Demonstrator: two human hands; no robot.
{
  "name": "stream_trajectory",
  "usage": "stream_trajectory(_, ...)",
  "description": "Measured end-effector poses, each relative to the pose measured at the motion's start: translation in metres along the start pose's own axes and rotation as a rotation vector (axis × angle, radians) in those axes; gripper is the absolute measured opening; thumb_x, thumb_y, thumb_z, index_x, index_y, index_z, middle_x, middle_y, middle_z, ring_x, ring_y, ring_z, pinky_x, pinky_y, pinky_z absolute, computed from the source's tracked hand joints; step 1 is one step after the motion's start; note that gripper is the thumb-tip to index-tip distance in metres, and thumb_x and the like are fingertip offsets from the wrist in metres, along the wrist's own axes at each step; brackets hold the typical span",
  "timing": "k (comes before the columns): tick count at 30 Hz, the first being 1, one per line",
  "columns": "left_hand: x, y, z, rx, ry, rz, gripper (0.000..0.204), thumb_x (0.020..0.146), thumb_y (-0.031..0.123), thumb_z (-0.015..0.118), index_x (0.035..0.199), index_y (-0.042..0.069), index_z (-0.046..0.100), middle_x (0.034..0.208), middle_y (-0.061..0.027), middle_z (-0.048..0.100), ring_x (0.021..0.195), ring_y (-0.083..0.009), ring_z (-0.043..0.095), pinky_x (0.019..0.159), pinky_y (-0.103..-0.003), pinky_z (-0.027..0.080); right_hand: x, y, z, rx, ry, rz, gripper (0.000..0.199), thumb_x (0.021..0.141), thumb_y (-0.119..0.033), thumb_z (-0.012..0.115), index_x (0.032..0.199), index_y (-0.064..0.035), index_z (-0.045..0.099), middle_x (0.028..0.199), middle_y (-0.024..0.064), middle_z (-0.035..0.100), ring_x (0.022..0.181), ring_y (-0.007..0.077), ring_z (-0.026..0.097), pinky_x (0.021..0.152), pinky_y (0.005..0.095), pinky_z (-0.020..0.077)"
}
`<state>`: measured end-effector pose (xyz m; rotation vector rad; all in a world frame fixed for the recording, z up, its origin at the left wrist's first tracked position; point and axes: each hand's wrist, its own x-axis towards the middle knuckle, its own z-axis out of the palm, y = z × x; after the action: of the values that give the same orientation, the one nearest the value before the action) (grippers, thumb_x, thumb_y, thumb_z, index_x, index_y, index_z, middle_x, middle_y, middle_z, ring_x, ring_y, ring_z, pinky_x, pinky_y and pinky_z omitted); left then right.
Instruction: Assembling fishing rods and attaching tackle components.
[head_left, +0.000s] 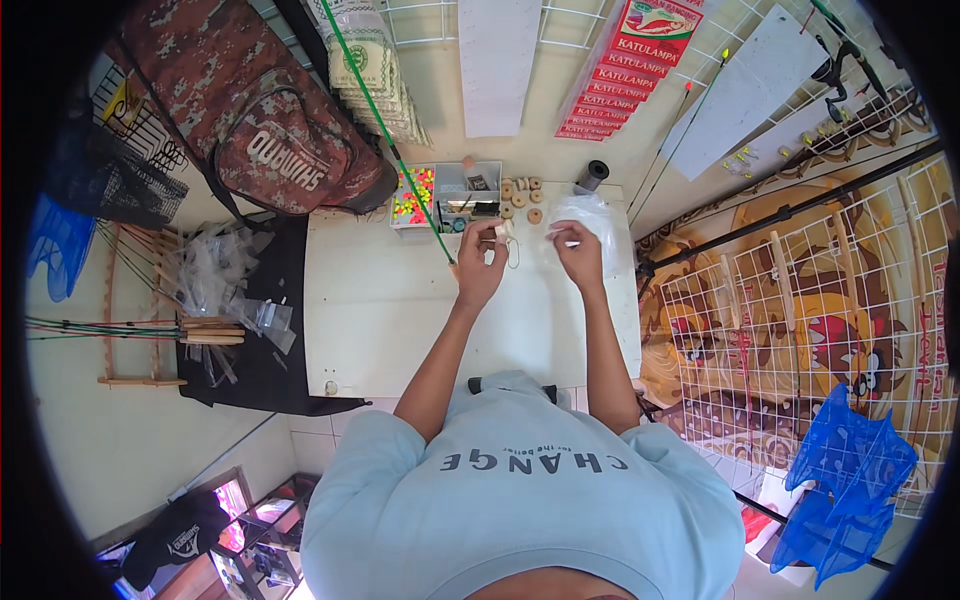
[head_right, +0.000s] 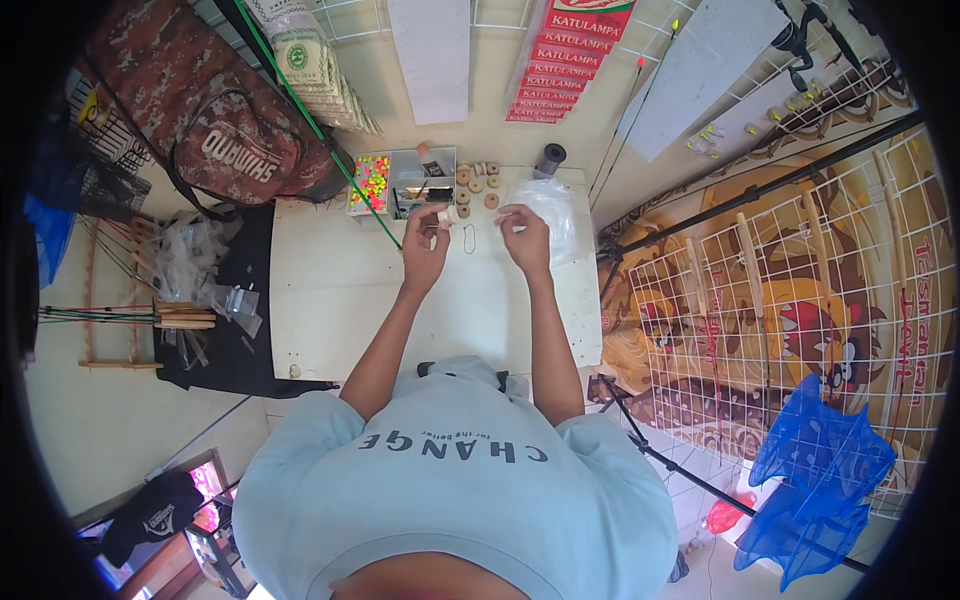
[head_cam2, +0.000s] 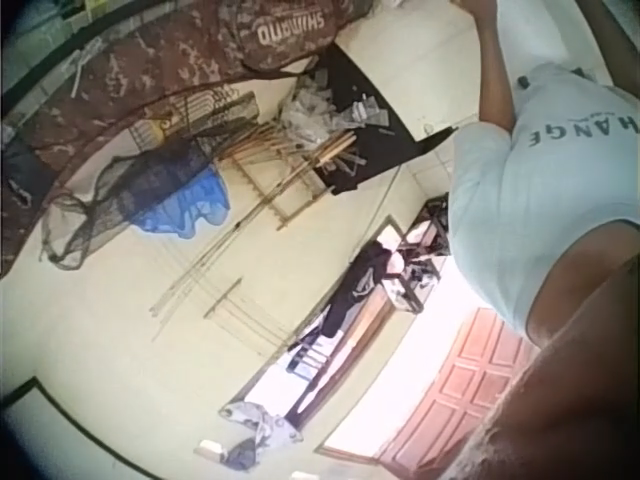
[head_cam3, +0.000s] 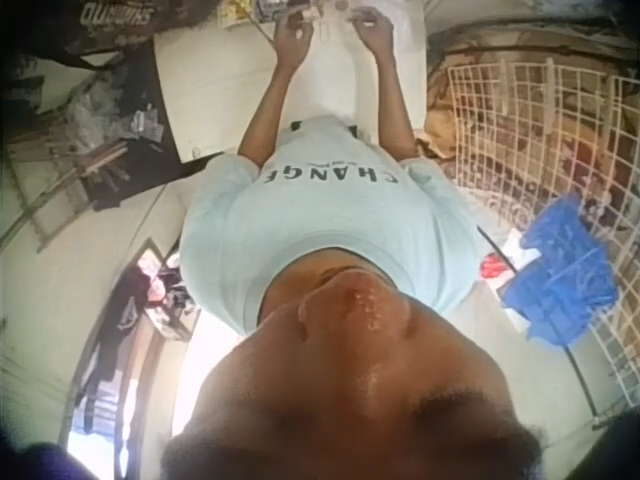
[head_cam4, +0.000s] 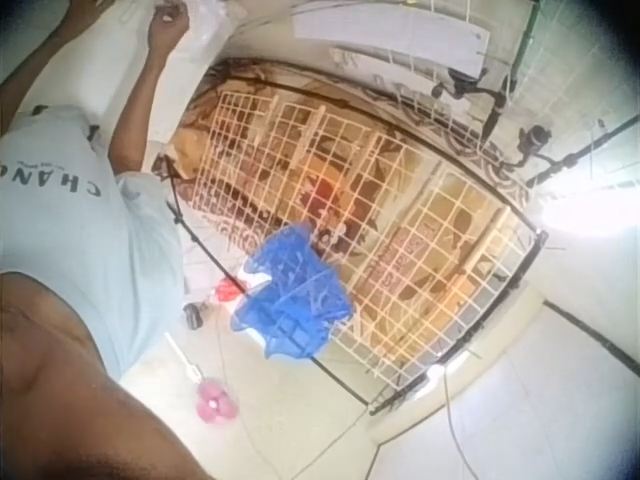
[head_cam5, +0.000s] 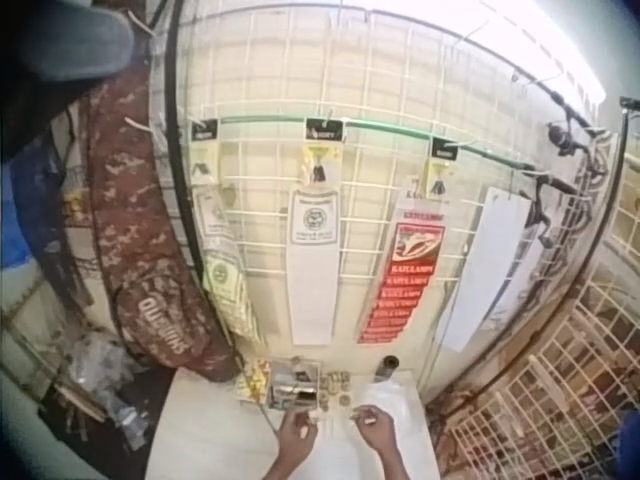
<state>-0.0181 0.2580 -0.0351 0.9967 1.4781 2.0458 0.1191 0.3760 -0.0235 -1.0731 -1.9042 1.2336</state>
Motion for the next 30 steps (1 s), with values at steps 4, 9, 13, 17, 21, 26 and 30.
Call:
stream_trajectory(4, 0.011, 0.008, 0.003, 0.039, -0.006, 0.083, 0.029, 0.086, -0.004, 0.059, 0.113, 0.004, 0.056, 0.109, -0.0062, 0.051, 0.089, -0.0107, 0.056, 0.073, -0.023, 0.048, -0.003, -0.009, -0.011, -0.112, -0.538, 0.071, 0.029, 0.079, -0.006, 0.059, 0.107, -0.0049, 0.062, 0.092, 0.0087, 0.070, 0.090, 0.0187, 0.065, 0.084, 0.0327, 0.0488)
stream_trajectory(9, 0.017, 0.008, 0.001, 0.053, -0.102, 0.022, 0.032, 0.083, -0.003, 0.064, 0.114, 0.004, 0.057, 0.110, -0.0071, 0.054, 0.091, -0.0126, 0.059, 0.074, -0.024, 0.049, -0.005, -0.028, -0.002, -0.099, -0.315, -0.089, 0.057, 0.081, -0.004, 0.058, 0.136, -0.0097, 0.043, 0.137, 0.0063, 0.048, 0.122, 0.0216, 0.048, 0.100, 0.0382, 0.0402)
stream_trajectory(13, 0.016, 0.007, 0.001, -0.020, -0.122, -0.041, 0.035, 0.083, -0.002, 0.065, 0.116, 0.004, 0.055, 0.106, -0.0069, 0.056, 0.093, -0.0134, 0.060, 0.076, -0.026, 0.049, -0.006, -0.053, 0.007, 0.057, -0.326, -0.198, 0.056, 0.085, -0.011, 0.063, 0.137, -0.0085, 0.042, 0.130, 0.0093, 0.054, 0.119, 0.0216, 0.050, 0.099, 0.0357, 0.0409)
stream_trajectory(17, 0.018, 0.016, 0.002, -0.033, -0.125, -0.066, 0.033, 0.085, 0.000, 0.064, 0.116, 0.004, 0.053, 0.099, -0.0080, 0.063, 0.090, -0.0144, 0.062, 0.078, -0.027, 0.050, -0.005, -0.056, 0.009, 0.220, -0.341, -0.100, 0.052, 0.084, -0.016, 0.068, 0.131, -0.0067, 0.049, 0.115, 0.0132, 0.063, 0.109, 0.0198, 0.059, 0.092, 0.0323, 0.0459)
stream_trajectory(21, 0.017, 0.014, -0.001, -0.018, -0.115, -0.035, 0.032, 0.085, 0.000, 0.064, 0.115, 0.003, 0.053, 0.102, -0.0083, 0.062, 0.089, -0.0135, 0.062, 0.077, -0.026, 0.050, -0.004, -0.051, 0.009, 0.168, -0.263, -0.054, 0.031, 0.086, -0.013, 0.066, 0.114, -0.0004, 0.060, 0.093, 0.0085, 0.069, 0.090, 0.0130, 0.065, 0.083, 0.0275, 0.0481)
stream_trajectory(26, 0.016, 0.015, 0.000, 0.007, -0.066, 0.007, 0.030, 0.085, -0.003, 0.062, 0.114, 0.002, 0.054, 0.105, -0.0069, 0.055, 0.086, -0.0116, 0.060, 0.073, -0.024, 0.049, -0.002, -0.037, 0.002, 0.137, -0.102, -0.049, 0.019, 0.089, -0.013, 0.062, 0.101, 0.0007, 0.066, 0.084, 0.0075, 0.070, 0.083, 0.0126, 0.066, 0.077, 0.0263, 0.0487)
stream_trajectory(30, 0.014, 0.014, -0.003, -0.009, -0.042, 0.032, 0.030, 0.085, -0.005, 0.060, 0.113, 0.002, 0.055, 0.101, -0.0048, 0.053, 0.084, -0.0102, 0.059, 0.069, -0.022, 0.048, 0.003, -0.032, -0.005, 0.058, 0.149, 0.082, 0.023, 0.081, -0.009, 0.062, 0.103, -0.0022, 0.063, 0.089, 0.0100, 0.068, 0.084, 0.0196, 0.064, 0.077, 0.0311, 0.0488)
